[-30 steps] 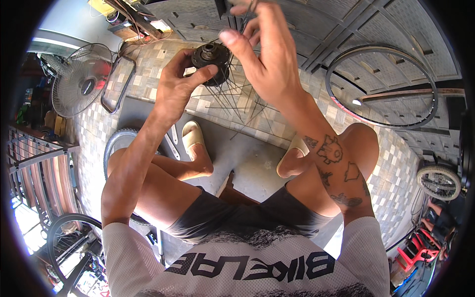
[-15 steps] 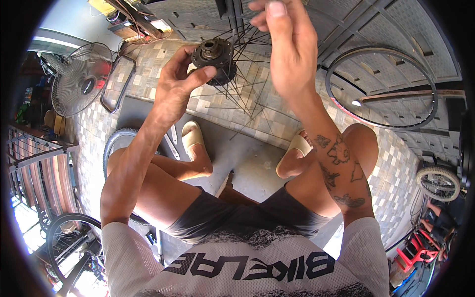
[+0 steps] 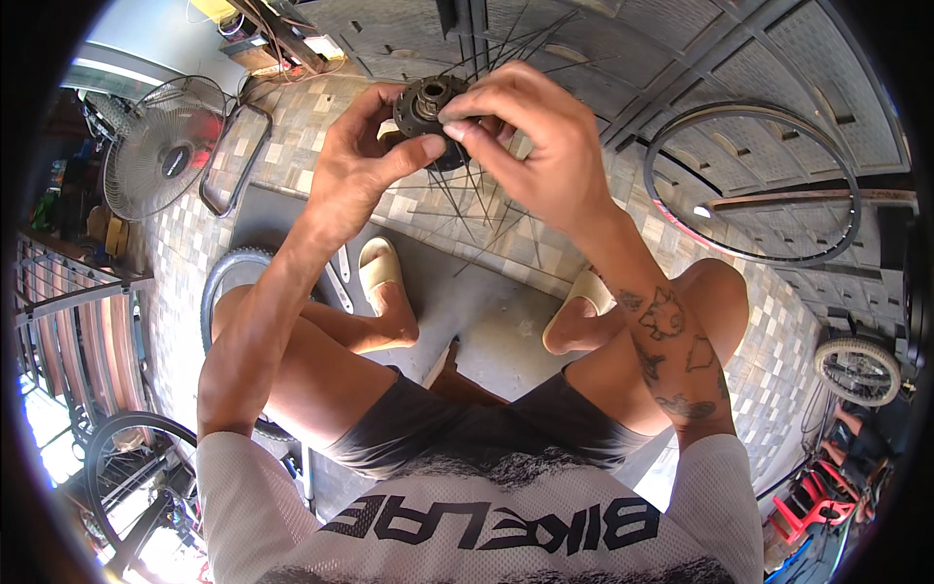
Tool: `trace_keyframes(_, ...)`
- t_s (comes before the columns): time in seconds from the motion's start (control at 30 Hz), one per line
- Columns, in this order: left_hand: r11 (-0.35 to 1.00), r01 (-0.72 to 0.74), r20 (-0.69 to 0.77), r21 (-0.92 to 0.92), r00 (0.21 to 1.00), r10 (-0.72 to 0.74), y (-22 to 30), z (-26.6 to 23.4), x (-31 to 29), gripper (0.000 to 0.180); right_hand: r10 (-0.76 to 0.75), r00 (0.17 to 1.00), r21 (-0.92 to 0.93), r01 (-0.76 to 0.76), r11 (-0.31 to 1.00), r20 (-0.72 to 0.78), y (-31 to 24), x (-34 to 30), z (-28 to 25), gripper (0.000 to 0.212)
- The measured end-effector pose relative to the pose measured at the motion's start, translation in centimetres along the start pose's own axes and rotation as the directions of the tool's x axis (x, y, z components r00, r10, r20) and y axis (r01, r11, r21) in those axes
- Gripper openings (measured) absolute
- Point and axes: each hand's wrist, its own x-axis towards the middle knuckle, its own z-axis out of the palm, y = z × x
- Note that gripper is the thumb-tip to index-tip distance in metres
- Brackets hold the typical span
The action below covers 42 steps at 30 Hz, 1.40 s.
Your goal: The person sits on the floor and removes spokes from a bicycle hub by hand, pulling them out one by one and gathering them into a bundle. The person then wipes the hub with a cloth.
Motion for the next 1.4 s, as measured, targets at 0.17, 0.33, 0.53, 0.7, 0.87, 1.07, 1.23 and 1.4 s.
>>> trace_keyframes(0.17, 1.0, -0.007, 0.011, -0.03, 1.0, 0.007, 0.1, -0.1, 0.2, 0.052, 0.3, 0.913, 0.004, -0.311, 0.951, -0.275, 0.8, -0.5, 0.0, 0.028)
trace_keyframes(0.33, 0.999, -0.02, 0.09, -0.051, 0.996, 0.024, 1.1, -1.0, 0.1, 0.052, 0.44, 0.898, -0.092, -0.438, 0.894, 0.003, 2.7, -1.0, -1.7, 0.041)
trace_keyframes(0.53, 0.999, 0.034, 0.189, -0.028, 0.982, -0.028, 1.3, -1.4, 0.0, 0.056, 0.62, 0.758, 0.355, -0.646, 0.676, 0.2, 1.7, -2.2, -1.2, 0.036)
trace_keyframes(0.7, 0.989, 0.011, 0.131, 0.15, 0.991, -0.031, 0.5, 0.6, -0.4, 0.063, 0.707, 0.66, 0.548, -0.701, 0.456, 0.254, 0.5, -2.3, -0.2, 0.035)
trace_keyframes(0.87, 0.898, 0.019, -0.026, 0.44, 1.0, -0.008, -0.4, 2.3, -0.9, 0.065, 0.75, 0.611, 0.751, -0.613, 0.246, 0.253, 0.3, -2.5, 0.8, 0.025)
trace_keyframes(1.07, 0.782, -0.104, 0.008, 0.614, 0.992, 0.126, -1.6, 2.6, -0.8, 0.06, 0.834, 0.467, 0.647, -0.739, 0.186, 0.293, 0.9, -2.4, 0.8, 0.024)
trace_keyframes(1.23, 0.922, 0.019, -0.087, 0.386, 0.996, 0.016, -2.3, 2.6, -0.2, 0.062, 0.9, 0.429, 0.777, -0.591, 0.218, 0.073, 1.0, -1.3, 1.5, 0.025)
trace_keyframes(1.4, 0.931, 0.042, -0.1, 0.363, 0.995, -0.006, -2.5, 2.1, 0.0, 0.062, 0.708, 0.679, 0.597, -0.491, 0.635, -0.194, 2.0, 1.5, -1.4, 0.02)
